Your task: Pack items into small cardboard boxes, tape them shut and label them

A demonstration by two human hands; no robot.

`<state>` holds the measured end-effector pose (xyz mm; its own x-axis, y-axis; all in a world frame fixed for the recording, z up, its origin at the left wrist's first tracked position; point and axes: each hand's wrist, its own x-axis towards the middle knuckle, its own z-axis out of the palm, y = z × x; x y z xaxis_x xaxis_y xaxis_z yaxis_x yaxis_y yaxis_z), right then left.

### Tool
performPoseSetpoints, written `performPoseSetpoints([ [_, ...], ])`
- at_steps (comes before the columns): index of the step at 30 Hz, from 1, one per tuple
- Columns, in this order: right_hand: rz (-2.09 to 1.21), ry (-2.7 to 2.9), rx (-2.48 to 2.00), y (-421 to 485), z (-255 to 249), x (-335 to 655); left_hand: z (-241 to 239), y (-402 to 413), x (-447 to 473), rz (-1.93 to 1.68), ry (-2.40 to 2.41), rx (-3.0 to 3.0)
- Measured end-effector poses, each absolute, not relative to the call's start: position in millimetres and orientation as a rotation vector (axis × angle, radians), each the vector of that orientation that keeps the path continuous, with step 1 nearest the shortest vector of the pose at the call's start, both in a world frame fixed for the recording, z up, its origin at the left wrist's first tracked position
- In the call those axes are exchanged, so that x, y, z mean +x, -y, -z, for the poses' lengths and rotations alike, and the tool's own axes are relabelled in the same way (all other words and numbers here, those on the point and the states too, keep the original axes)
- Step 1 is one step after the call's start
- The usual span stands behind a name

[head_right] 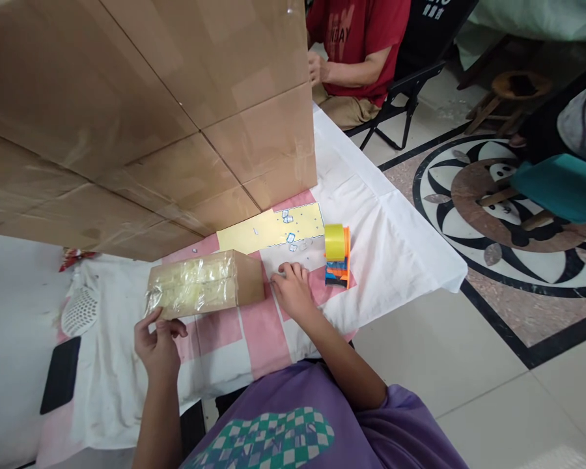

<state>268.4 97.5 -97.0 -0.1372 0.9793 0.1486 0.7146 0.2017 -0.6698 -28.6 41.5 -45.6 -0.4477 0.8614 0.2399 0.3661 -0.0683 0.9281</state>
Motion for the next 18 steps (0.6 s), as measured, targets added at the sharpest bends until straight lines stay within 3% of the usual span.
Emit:
performPoseSetpoints([
  [8,-1.384,0.814,-1.131,-95.8,66.8,257.3,45.5,-40.3,-28.5,-1.539,-1.761,1.318],
  [18,-1.382,0.683,-1.006,-84.0,38.6,256.5,46.8,-40.5,-27.6,-1.548,-1.768,1.315],
])
